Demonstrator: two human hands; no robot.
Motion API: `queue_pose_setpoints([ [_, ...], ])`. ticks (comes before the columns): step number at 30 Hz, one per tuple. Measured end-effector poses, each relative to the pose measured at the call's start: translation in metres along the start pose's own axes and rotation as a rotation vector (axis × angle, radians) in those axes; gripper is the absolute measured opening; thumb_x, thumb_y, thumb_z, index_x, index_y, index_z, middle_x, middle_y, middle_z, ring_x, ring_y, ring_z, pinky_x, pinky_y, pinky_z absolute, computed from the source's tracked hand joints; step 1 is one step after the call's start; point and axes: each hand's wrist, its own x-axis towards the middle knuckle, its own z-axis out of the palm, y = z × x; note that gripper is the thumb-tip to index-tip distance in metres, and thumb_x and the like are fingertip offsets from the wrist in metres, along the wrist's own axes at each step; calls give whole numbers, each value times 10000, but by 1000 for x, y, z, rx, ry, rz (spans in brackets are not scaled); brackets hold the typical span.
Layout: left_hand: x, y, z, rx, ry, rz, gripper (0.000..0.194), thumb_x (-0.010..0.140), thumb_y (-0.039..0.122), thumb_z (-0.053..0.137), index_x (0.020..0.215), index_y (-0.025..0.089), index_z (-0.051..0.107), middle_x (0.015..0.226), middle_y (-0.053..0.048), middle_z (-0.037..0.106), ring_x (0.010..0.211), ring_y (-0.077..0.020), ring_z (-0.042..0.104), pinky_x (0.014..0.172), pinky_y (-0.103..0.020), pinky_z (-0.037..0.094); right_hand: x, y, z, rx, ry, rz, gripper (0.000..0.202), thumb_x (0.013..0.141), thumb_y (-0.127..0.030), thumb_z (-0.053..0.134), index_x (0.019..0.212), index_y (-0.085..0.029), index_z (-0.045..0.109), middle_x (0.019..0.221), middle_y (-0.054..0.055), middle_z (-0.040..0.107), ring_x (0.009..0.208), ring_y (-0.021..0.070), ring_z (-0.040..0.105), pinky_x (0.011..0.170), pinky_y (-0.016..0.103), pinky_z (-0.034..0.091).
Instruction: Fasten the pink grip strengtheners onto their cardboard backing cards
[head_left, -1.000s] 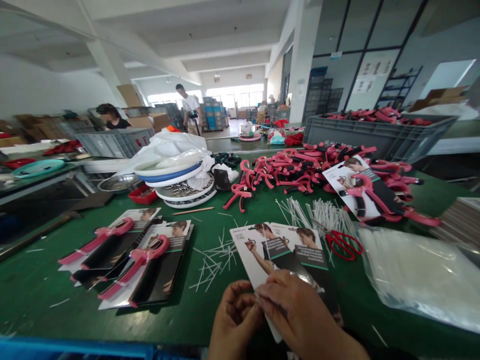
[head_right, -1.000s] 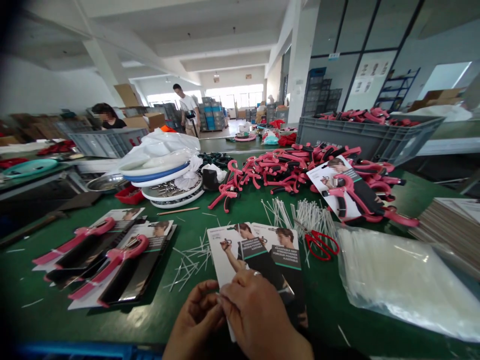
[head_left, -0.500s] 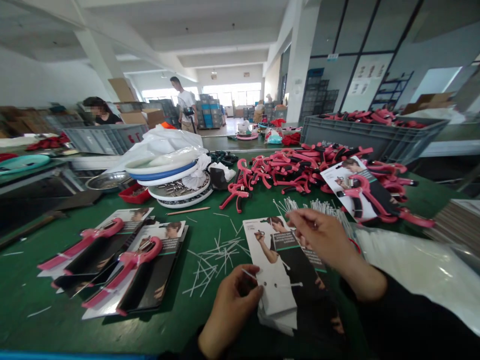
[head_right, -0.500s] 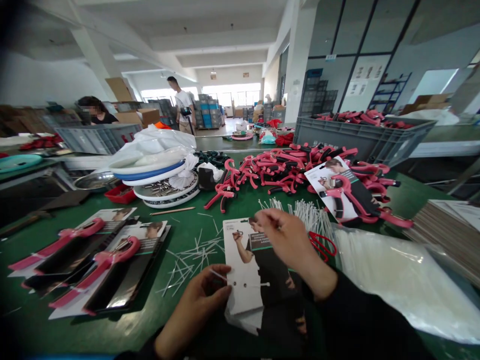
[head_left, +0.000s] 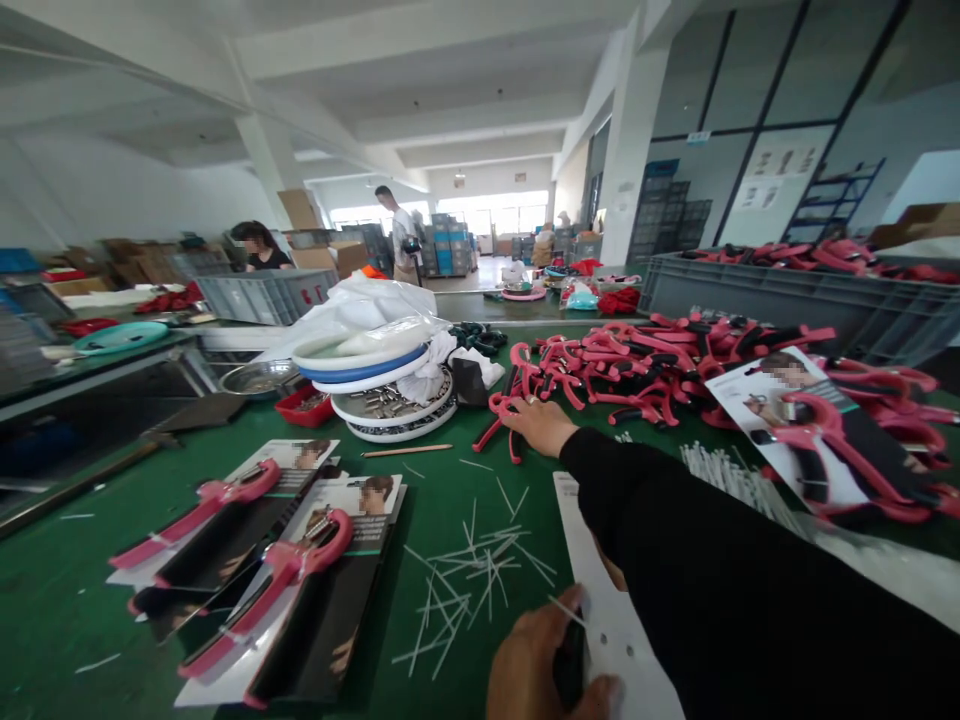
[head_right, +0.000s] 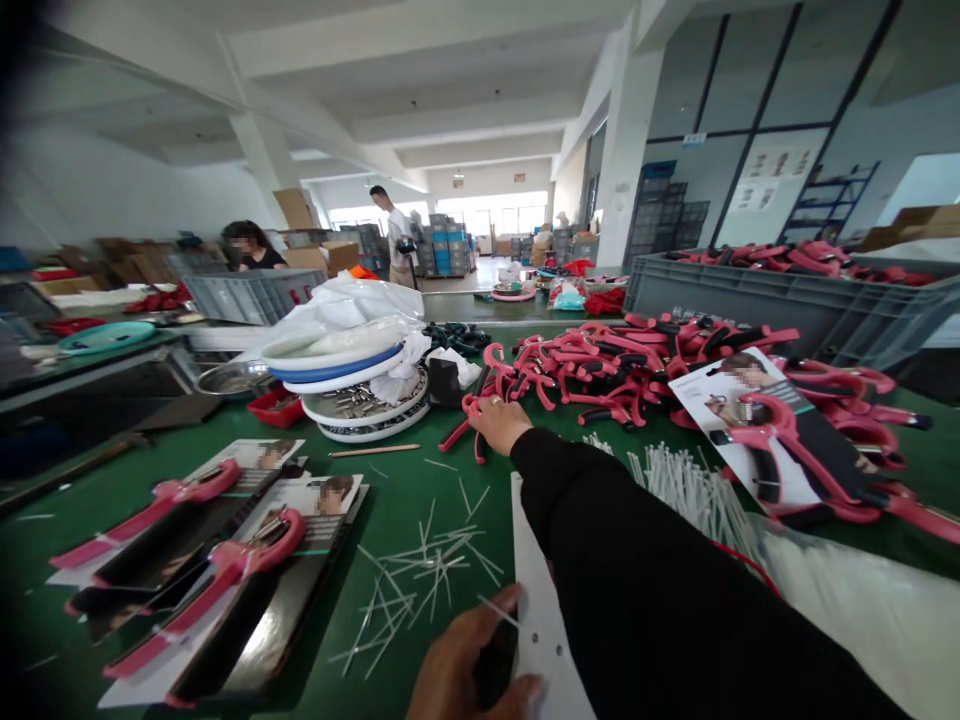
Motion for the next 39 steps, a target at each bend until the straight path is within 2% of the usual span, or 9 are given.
queue_pose_setpoints([
  [4, -1, -1, -6, 40, -24, 119, 567, 593, 246, 744, 1144, 315, 630, 1084, -67, 683, 938, -329, 615, 850, -401, 455, 24, -9, 14, -70, -59, -100, 292, 882, -301, 534, 1142, -168, 537, 1182, 79, 542, 1011, 215, 555, 839, 435, 468],
  [10, 6, 8, -16, 121, -258, 242, 625, 600, 308, 712, 1207, 329, 567, 1211, -17, 618, 1020, -291, 615, 875, -376, 486, 18, -9, 26, -36, -166, -156, 277, 882, -304, 537, 1117, -159, 546, 1112, 70, 576, 925, 189, 587, 777, 392, 500],
  [14, 5, 1, -14, 184, -240, 212, 650, 559, 307, 734, 1191, 296, 578, 1193, -21, 633, 1019, -265, 615, 884, -339, 491, 1, 2, 7, 87, -35, -61, 259, 881, -308, 540, 1084, -149, 560, 1069, 62, 592, 892, 177, 596, 761, 379, 504],
  [17, 5, 0, -14, 228, -278, 194, 601, 600, 331, 712, 1181, 257, 580, 1190, -43, 632, 1020, -261, 610, 882, -344, 496, -28, 17, -20, 187, 194, 117, 233, 880, -316, 533, 1025, -140, 577, 994, 51, 619, 862, 173, 606, 752, 370, 500],
  [21, 4, 12, -18, 269, -333, 141, 575, 645, 304, 672, 1203, 219, 556, 1221, -66, 605, 1065, -265, 578, 914, -370, 477, -99, 30, -45, 314, 454, 366, 273, 892, -346, 451, 1027, -138, 563, 738, 19, 654, 624, 156, 634, 575, 280, 507],
  [24, 3, 23, -18, 277, -319, 76, 587, 640, 256, 669, 1213, 204, 552, 1236, -75, 592, 1091, -269, 559, 949, -388, 450, -156, 24, -44, 393, 585, 470, 305, 874, -356, 470, 1101, -158, 519, 732, 7, 669, 550, 137, 628, 505, 244, 496],
  [27, 1, 29, -17, 273, -302, 42, 572, 651, 234, 661, 1211, 182, 557, 1238, -84, 589, 1087, -261, 560, 954, -378, 445, -195, 7, -35, 404, 687, 534, 219, 836, -382, 532, 926, -187, 574, 770, 23, 668, 633, 156, 638, 567, 261, 506],
  [33, -1, 25, -15, 269, -286, 77, 540, 687, 259, 654, 1212, 187, 554, 1236, -81, 591, 1044, -243, 582, 914, -346, 470, -215, -19, -27, 360, 636, 411, 196, 842, -368, 527, 896, -198, 610, 822, 47, 662, 766, 190, 634, 686, 299, 498],
  [39, -3, 23, -14, 256, -274, 108, 501, 699, 273, 651, 1185, 187, 569, 1254, -86, 572, 1134, -253, 523, 984, -355, 414, -236, -41, -18, 232, 490, 285, 236, 864, -327, 485, 971, -177, 634, 863, 91, 672, 772, 232, 646, 643, 332, 514],
])
